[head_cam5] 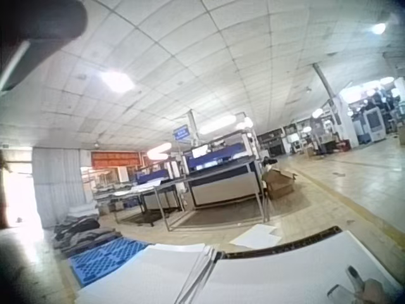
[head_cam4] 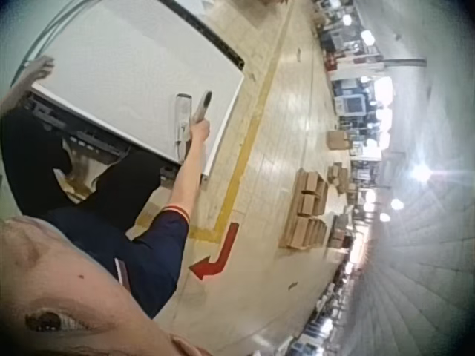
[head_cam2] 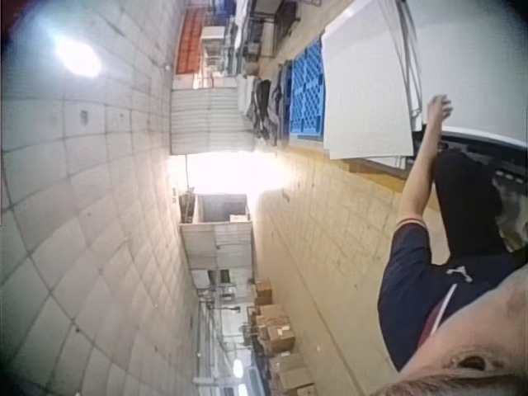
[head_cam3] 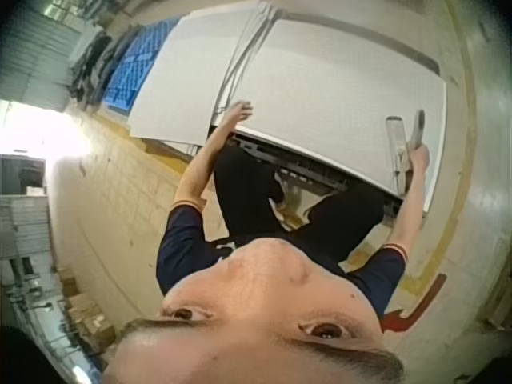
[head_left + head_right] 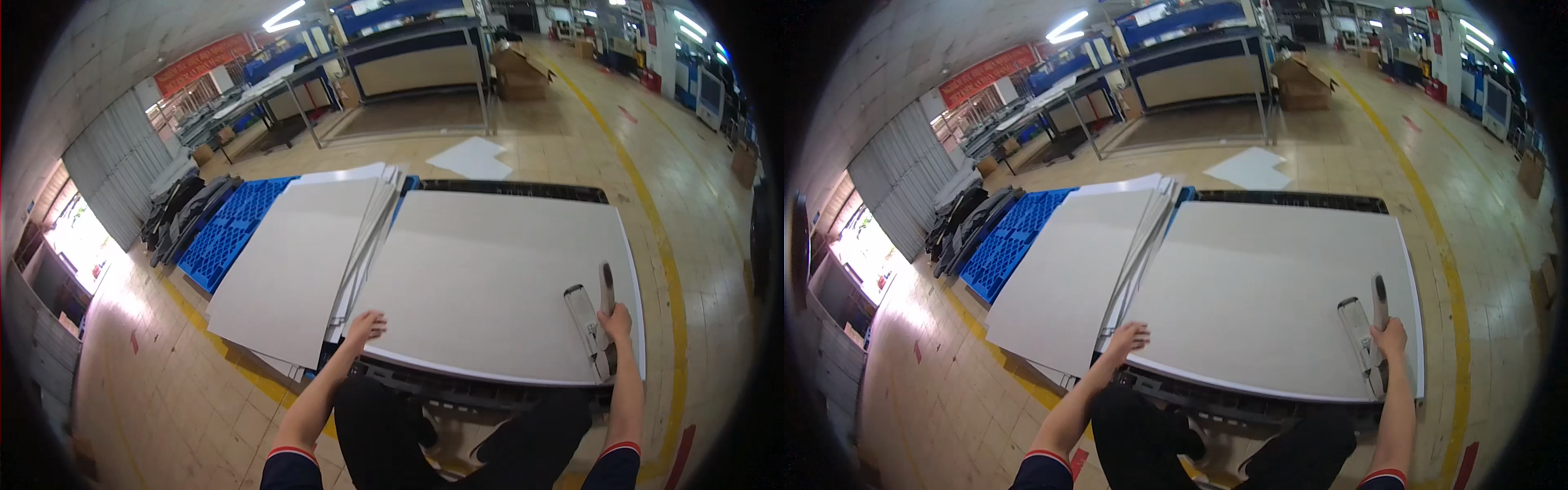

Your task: The recorder is organizing large white boards and placing them into a designated slot or machine.

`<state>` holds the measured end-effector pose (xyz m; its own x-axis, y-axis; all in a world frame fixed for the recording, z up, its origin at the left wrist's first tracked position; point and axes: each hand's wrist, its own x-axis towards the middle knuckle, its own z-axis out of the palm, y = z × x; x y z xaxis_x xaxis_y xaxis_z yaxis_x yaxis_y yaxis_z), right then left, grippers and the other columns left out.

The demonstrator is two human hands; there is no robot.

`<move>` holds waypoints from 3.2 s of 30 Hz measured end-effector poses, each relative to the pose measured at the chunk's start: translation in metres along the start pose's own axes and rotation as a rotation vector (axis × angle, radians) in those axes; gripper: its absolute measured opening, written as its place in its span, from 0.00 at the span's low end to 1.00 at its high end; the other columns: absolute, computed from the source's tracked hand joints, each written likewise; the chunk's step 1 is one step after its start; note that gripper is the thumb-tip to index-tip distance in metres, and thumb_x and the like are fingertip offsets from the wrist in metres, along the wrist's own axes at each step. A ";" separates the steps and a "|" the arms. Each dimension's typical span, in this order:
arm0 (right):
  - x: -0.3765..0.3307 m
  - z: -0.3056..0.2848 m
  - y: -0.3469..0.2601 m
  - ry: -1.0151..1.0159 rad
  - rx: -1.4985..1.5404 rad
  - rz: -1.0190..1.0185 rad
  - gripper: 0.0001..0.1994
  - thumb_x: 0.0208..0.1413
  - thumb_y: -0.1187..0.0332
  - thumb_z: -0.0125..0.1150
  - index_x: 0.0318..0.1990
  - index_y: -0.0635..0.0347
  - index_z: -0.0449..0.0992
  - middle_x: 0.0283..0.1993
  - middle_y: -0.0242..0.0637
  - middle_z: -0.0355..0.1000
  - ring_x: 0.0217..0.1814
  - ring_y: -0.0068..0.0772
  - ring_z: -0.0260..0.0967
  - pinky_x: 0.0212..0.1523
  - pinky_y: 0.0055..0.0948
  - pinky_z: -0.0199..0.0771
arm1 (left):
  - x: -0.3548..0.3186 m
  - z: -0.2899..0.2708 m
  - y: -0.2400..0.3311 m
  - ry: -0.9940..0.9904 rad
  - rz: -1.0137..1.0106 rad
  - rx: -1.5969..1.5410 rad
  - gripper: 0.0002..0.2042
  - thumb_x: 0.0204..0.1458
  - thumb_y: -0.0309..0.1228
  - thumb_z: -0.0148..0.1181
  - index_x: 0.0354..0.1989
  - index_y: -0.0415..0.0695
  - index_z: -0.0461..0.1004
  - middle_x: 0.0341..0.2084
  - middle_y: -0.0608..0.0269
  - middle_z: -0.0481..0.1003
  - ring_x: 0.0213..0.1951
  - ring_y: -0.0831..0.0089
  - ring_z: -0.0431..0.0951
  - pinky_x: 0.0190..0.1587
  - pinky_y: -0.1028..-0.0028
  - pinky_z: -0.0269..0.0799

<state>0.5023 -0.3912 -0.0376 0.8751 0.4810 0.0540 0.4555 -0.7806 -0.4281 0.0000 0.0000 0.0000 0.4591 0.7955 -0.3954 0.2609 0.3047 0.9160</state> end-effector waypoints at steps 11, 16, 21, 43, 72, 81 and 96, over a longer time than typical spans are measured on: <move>-0.288 -0.053 0.113 0.190 0.091 0.543 0.24 0.40 0.54 0.64 0.32 0.72 0.72 0.32 0.52 0.72 0.37 0.48 0.71 0.35 0.38 0.68 | -0.025 0.102 -0.003 -0.550 0.275 1.162 0.16 0.49 0.37 0.54 0.43 0.41 0.70 0.35 0.57 0.74 0.33 0.67 0.75 0.39 0.71 0.70; -0.394 -0.016 0.148 0.316 0.167 0.696 0.20 0.43 0.58 0.63 0.26 0.74 0.73 0.28 0.51 0.73 0.32 0.46 0.73 0.32 0.36 0.67 | 0.002 0.154 -0.106 -0.598 0.732 1.514 0.29 0.43 0.44 0.59 0.55 0.50 0.61 0.55 0.54 0.59 0.55 0.55 0.61 0.54 0.62 0.60; -0.450 0.013 0.160 0.250 0.086 0.781 0.21 0.43 0.59 0.63 0.33 0.74 0.72 0.34 0.53 0.73 0.38 0.45 0.71 0.37 0.35 0.66 | 0.004 0.208 -0.125 -0.548 0.843 1.511 0.37 0.33 0.45 0.67 0.54 0.48 0.60 0.54 0.50 0.58 0.56 0.53 0.58 0.52 0.53 0.60; -0.119 -0.045 -0.203 -0.637 0.017 -0.461 0.20 0.48 0.51 0.52 0.34 0.59 0.76 0.34 0.45 0.73 0.39 0.45 0.70 0.39 0.38 0.69 | 0.003 0.211 -0.163 -0.674 1.378 1.967 0.26 0.53 0.35 0.41 0.62 0.52 0.47 0.42 0.26 0.65 0.35 0.38 0.74 0.35 0.59 0.73; -0.075 0.056 -0.125 -0.764 -0.076 -0.571 0.05 0.46 0.72 0.56 0.30 0.60 0.76 0.26 0.43 0.73 0.28 0.41 0.70 0.30 0.36 0.69 | -0.005 0.194 -0.043 -0.726 0.851 1.192 0.17 0.49 0.24 0.46 0.48 0.49 0.57 0.36 0.54 0.73 0.36 0.54 0.74 0.35 0.62 0.70; -0.082 0.078 -0.111 -0.806 -0.215 -0.932 0.04 0.42 0.71 0.58 0.24 0.62 0.72 0.25 0.43 0.70 0.30 0.45 0.69 0.31 0.39 0.68 | 0.013 0.185 -0.086 -0.960 0.974 1.216 0.13 0.52 0.35 0.49 0.43 0.44 0.66 0.38 0.55 0.72 0.39 0.61 0.73 0.36 0.66 0.72; -0.083 0.132 -0.067 -0.800 -0.073 -0.867 0.17 0.40 0.60 0.64 0.30 0.57 0.64 0.32 0.37 0.63 0.37 0.42 0.64 0.32 0.37 0.65 | 0.022 0.188 -0.126 -0.810 1.097 1.321 0.22 0.46 0.40 0.56 0.47 0.43 0.63 0.41 0.60 0.68 0.39 0.67 0.71 0.34 0.71 0.73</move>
<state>0.3778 -0.3264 -0.1322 -0.0704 0.9543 -0.2905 0.8777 -0.0791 -0.4726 0.1367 -0.1198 -0.1366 0.9806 -0.1900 -0.0478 -0.1700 -0.9464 0.2746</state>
